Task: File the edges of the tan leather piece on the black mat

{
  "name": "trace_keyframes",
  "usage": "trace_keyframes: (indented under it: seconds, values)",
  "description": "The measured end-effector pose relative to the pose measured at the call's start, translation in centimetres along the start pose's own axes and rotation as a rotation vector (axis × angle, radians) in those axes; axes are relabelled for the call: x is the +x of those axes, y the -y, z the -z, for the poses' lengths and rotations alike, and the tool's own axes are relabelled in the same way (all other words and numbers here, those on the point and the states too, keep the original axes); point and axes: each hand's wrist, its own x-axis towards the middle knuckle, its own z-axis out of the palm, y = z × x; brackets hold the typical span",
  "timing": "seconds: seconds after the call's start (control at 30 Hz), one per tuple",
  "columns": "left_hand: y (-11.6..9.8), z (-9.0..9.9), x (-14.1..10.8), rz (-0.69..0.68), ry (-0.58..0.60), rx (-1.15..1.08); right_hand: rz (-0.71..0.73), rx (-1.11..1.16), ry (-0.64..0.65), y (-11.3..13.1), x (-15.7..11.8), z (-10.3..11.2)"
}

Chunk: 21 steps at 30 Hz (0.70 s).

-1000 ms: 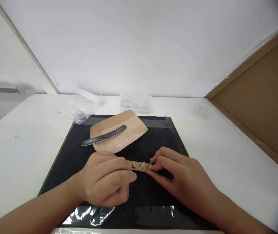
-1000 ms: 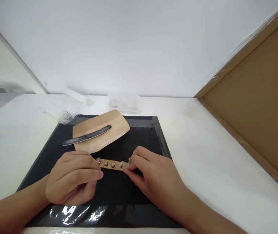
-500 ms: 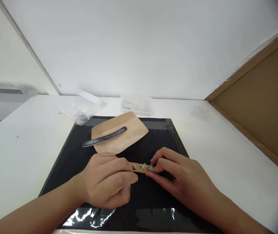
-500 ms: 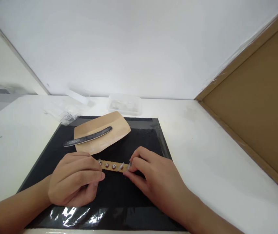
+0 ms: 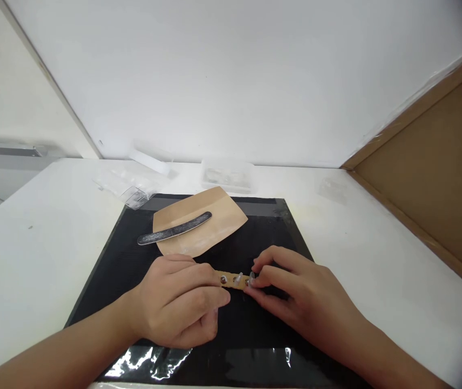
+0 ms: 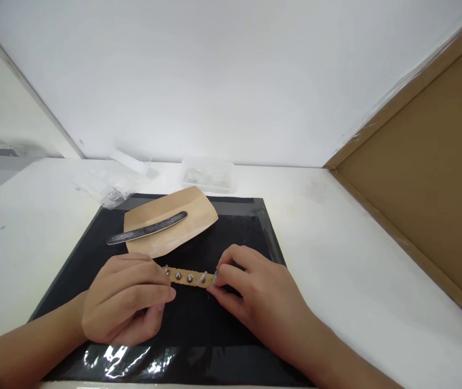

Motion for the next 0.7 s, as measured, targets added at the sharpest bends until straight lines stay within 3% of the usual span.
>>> trace_keyframes:
  seconds: [0.47,0.7]
  values:
    - [0.0,0.1,0.1,0.000,0.001,0.003,0.037,-0.102,-0.038,-0.3,0.4,0.1]
    - [0.1,0.5,0.3,0.013,0.038,0.068,0.021,0.095,-0.188,-1.0,0.9,2.0]
